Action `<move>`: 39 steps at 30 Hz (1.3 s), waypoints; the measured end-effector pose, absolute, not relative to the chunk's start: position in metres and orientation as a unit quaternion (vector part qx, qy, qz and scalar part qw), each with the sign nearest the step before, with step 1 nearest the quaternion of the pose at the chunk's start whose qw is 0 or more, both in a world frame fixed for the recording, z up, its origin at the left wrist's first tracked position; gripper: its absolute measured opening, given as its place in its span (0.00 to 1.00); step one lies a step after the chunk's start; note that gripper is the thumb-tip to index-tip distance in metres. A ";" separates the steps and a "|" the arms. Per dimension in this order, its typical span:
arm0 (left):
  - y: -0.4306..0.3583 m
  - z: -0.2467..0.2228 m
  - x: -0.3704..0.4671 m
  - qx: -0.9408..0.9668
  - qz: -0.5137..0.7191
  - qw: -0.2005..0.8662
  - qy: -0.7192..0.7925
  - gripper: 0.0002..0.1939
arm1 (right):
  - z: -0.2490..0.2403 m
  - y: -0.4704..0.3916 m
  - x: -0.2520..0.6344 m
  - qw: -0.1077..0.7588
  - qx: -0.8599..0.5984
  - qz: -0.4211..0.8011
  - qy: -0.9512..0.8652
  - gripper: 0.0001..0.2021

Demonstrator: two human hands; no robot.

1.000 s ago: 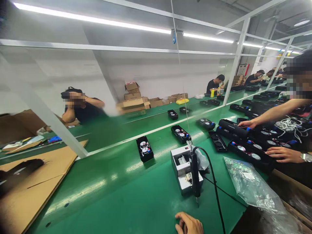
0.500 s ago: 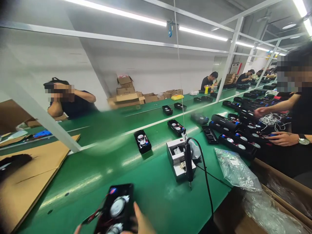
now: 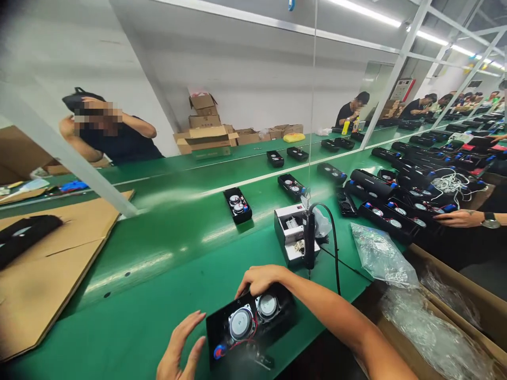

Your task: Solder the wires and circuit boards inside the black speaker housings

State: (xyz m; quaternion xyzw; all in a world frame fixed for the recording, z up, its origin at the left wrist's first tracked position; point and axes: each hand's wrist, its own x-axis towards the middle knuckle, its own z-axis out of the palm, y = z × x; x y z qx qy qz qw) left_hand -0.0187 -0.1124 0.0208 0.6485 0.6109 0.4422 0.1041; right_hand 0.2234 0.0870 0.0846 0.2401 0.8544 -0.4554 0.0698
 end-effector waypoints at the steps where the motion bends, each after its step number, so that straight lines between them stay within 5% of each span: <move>1: -0.110 0.019 -0.014 0.672 0.435 0.113 0.589 0.17 | 0.085 0.089 0.219 0.074 0.233 -0.458 0.855 0.33; 5: -0.107 0.017 0.007 0.719 0.398 0.158 0.547 0.14 | 0.094 0.080 0.226 0.035 0.245 -0.435 0.866 0.32; 10: -0.106 0.015 0.005 0.757 0.370 0.113 0.526 0.11 | 0.100 0.024 0.295 -0.296 0.373 -0.378 0.794 0.18; 16: -0.099 0.019 0.007 0.783 0.365 0.056 0.501 0.13 | 0.041 -0.081 0.311 -0.377 0.464 -0.452 0.662 0.02; 20: -0.098 0.019 0.011 0.768 0.392 0.061 0.503 0.12 | 0.001 -0.125 0.258 -0.464 0.457 -0.545 0.528 0.16; 25: -0.103 0.017 0.011 0.756 0.412 0.093 0.501 0.11 | 0.009 -0.110 0.223 -0.526 0.485 -0.548 0.434 0.16; 31: -0.099 0.020 0.022 0.677 0.473 0.130 0.549 0.08 | 0.060 -0.045 0.240 -0.463 0.460 -0.479 0.587 0.14; 34: -0.099 0.027 0.025 0.695 0.453 0.109 0.547 0.11 | 0.072 -0.024 0.254 -0.335 0.310 -0.413 0.788 0.10; 39: -0.109 0.050 0.023 0.781 0.316 0.071 0.535 0.15 | 0.082 -0.025 0.269 -0.108 0.229 -0.248 0.935 0.20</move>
